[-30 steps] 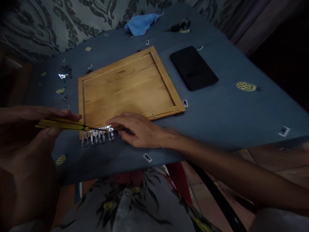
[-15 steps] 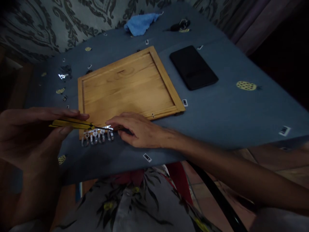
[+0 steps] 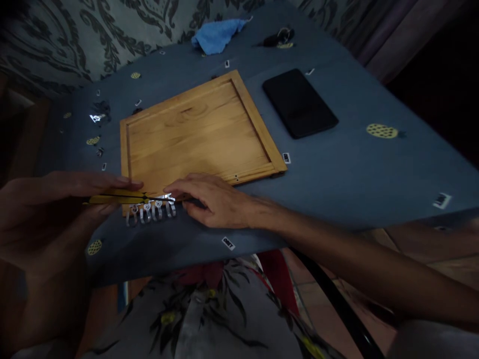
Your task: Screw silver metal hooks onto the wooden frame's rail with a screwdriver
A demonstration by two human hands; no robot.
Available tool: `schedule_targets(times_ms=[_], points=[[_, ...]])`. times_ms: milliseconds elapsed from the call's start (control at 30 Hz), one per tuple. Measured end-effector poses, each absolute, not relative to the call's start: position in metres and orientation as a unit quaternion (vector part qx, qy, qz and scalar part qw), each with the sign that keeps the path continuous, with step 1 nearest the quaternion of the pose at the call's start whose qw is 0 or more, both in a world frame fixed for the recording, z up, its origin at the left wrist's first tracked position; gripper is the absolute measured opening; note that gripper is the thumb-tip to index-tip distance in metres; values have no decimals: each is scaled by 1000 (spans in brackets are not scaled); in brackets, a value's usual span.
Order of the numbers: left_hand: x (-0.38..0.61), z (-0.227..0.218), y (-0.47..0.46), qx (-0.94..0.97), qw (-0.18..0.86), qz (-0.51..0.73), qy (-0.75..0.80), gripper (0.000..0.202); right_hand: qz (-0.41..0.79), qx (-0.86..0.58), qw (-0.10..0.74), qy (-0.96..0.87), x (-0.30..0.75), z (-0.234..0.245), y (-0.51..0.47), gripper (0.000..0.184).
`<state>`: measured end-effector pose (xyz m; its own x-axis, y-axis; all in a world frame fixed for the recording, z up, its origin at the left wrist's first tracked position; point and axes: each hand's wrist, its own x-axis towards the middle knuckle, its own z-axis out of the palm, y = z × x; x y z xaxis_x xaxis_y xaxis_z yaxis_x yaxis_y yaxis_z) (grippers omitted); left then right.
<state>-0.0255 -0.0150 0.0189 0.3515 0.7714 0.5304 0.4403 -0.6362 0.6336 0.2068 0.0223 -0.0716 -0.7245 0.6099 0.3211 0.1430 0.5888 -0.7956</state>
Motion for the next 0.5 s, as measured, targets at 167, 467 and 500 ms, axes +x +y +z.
schedule_targets(times_ms=[167, 467, 500], points=[[-19, 27, -14, 809, 172, 384, 410, 19, 390, -215, 303, -842, 207, -73, 23, 38], [-20, 23, -20, 786, 163, 365, 472, 14, 388, -219, 305, -842, 206, -71, 22, 38], [-21, 22, -21, 783, 162, 367, 474, 14, 389, -219, 305, -842, 206, -71, 23, 38]])
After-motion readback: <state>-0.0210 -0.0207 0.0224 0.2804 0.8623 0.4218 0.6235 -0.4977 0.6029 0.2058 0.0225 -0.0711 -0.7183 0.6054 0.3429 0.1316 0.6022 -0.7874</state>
